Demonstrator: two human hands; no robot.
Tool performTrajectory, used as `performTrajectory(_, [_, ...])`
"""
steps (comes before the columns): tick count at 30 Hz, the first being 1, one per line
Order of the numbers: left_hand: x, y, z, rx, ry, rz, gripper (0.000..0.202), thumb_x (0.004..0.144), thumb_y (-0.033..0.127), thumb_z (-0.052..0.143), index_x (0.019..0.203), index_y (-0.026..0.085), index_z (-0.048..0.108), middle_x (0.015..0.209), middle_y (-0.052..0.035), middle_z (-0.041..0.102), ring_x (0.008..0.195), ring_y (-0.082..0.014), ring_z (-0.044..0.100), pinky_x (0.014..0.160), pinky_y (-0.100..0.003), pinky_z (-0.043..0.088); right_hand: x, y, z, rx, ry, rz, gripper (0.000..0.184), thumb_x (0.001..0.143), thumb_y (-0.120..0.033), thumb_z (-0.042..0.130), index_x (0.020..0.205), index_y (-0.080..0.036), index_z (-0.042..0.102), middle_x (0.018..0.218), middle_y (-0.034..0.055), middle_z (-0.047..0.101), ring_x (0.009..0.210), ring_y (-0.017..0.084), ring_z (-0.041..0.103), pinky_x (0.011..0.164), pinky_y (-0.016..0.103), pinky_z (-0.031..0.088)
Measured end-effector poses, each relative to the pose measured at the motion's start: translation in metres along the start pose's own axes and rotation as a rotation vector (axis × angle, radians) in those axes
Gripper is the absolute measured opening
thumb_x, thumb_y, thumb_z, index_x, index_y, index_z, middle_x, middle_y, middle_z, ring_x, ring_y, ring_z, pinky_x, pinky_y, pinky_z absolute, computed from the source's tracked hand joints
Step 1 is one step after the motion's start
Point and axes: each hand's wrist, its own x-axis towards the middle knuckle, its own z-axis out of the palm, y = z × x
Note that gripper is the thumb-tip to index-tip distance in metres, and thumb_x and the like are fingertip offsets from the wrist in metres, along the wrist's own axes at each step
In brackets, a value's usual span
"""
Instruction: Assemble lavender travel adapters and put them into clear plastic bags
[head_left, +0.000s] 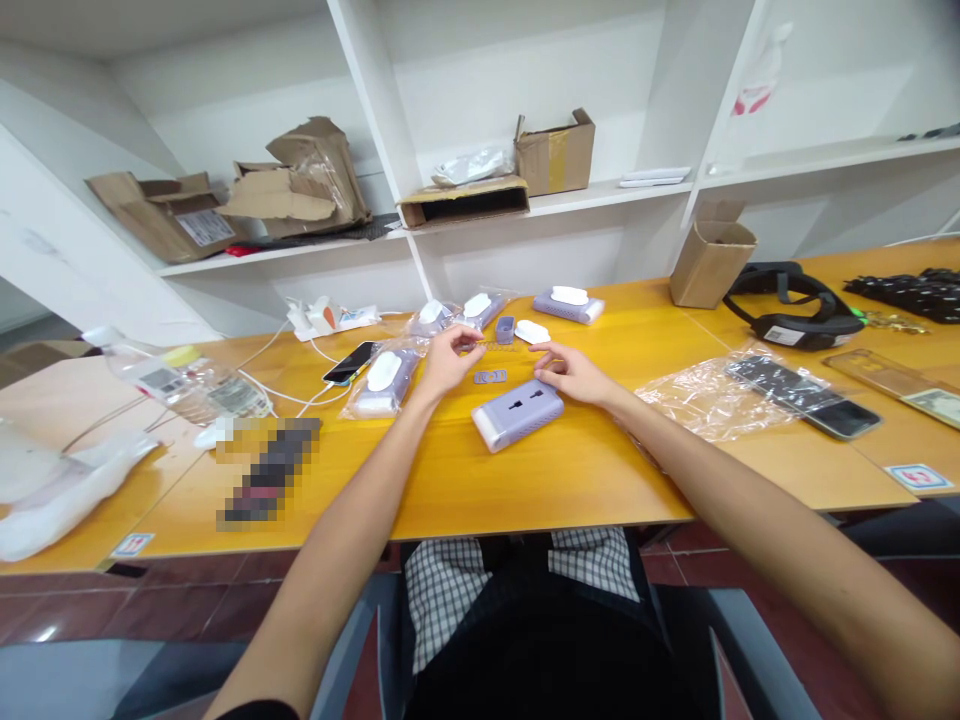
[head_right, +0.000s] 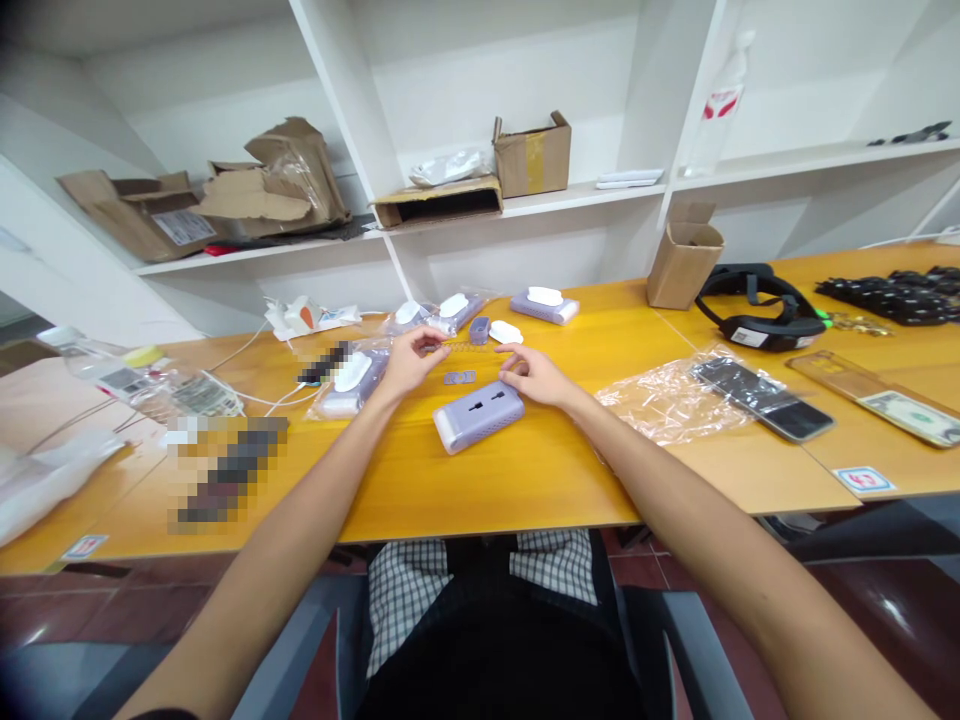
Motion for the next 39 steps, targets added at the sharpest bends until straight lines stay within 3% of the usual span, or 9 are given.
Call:
performTrajectory(5, [-0.008,0.029,0.03,-0.164,-0.152,-0.017,0.03,0.083,0.039,0.082,0.098,0.016,0.068,0.1,-0.0072,0.075,0.093,-0.0194,0.071,0.087,-0.035,0.059,0.001,-0.002,-0.002,-0.031,0.05,-0.05,0.065,0.087,-0.029,0.07,0.15,-0.026,0.056,0.136,0.0093,0.065,0.072,0.013,0.068,0.077,0.032,0.06])
performTrajectory(9, [-0.014,0.037,0.038,-0.174,-0.249,-0.013,0.038,0.086,0.048,0.08,0.102,0.017,0.066,0.109,-0.0095,0.074,0.099,-0.02,0.071,0.089,-0.037,0.059,0.002,-0.004,-0.005,-0.141,0.109,-0.052,0.053,0.085,-0.03,0.074,0.137,-0.023,0.066,0.119,0.009,0.074,0.075,0.018,0.069,0.08,0.036,0.061])
performTrajectory(14, [-0.015,0.037,0.037,-0.214,-0.24,-0.058,0.039,0.083,0.048,0.083,0.098,0.016,0.066,0.104,-0.0087,0.075,0.097,-0.0209,0.072,0.087,-0.038,0.06,0.002,-0.006,-0.007,-0.295,0.184,-0.131,0.049,0.084,-0.034,0.078,0.131,-0.023,0.069,0.136,0.0126,0.069,0.086,0.022,0.071,0.091,0.043,0.059])
performTrajectory(17, [-0.015,0.04,0.039,-0.242,-0.281,-0.055,0.036,0.082,0.042,0.084,0.101,0.016,0.068,0.108,-0.0095,0.076,0.101,-0.0216,0.073,0.093,-0.039,0.059,0.002,-0.007,-0.007,-0.301,0.169,-0.131,0.04,0.089,-0.037,0.074,0.125,-0.022,0.071,0.121,0.0115,0.076,0.088,0.023,0.072,0.091,0.042,0.059])
performTrajectory(20, [-0.012,0.036,0.03,-0.175,-0.366,-0.064,0.036,0.084,0.037,0.082,0.112,0.017,0.069,0.12,-0.0117,0.076,0.106,-0.0227,0.073,0.093,-0.038,0.059,0.002,-0.008,-0.008,-0.26,0.137,-0.067,0.034,0.096,-0.042,0.064,0.122,-0.021,0.071,0.095,0.007,0.079,0.083,0.024,0.074,0.086,0.039,0.059])
performTrajectory(25, [-0.004,0.002,-0.011,0.355,-0.431,-0.054,0.05,0.077,0.039,0.087,0.122,0.022,0.073,0.132,-0.0107,0.073,0.117,-0.0287,0.071,0.104,-0.043,0.056,0.004,-0.003,-0.01,-0.165,0.161,-0.029,0.036,0.097,-0.05,0.063,0.118,-0.022,0.067,0.095,0.0074,0.08,0.083,0.025,0.077,0.087,0.041,0.06])
performTrajectory(29, [-0.003,-0.023,-0.028,0.502,-0.525,-0.089,0.045,0.075,0.041,0.087,0.114,0.02,0.078,0.133,-0.0128,0.073,0.125,-0.0316,0.068,0.113,-0.043,0.05,0.005,0.003,-0.008,-0.037,0.173,0.05,0.041,0.094,-0.06,0.065,0.111,-0.023,0.061,0.088,0.0071,0.079,0.079,0.024,0.078,0.078,0.037,0.061])
performTrajectory(35, [-0.009,-0.016,0.0,0.48,-0.508,-0.015,0.026,0.087,0.039,0.076,0.106,0.021,0.08,0.118,-0.0096,0.078,0.11,-0.0273,0.071,0.102,-0.039,0.054,0.006,0.005,-0.008,0.008,0.164,0.084,0.048,0.093,-0.068,0.065,0.105,-0.022,0.059,0.073,0.0034,0.075,0.062,0.02,0.071,0.066,0.033,0.06])
performTrajectory(39, [-0.015,0.0,0.025,0.414,-0.478,-0.049,0.029,0.085,0.035,0.078,0.108,0.018,0.08,0.094,-0.0079,0.08,0.084,-0.0237,0.073,0.082,-0.034,0.056,0.005,0.001,-0.011,-0.073,0.183,0.069,0.044,0.091,-0.062,0.071,0.099,-0.019,0.066,0.091,0.009,0.078,0.065,0.019,0.071,0.07,0.035,0.061])
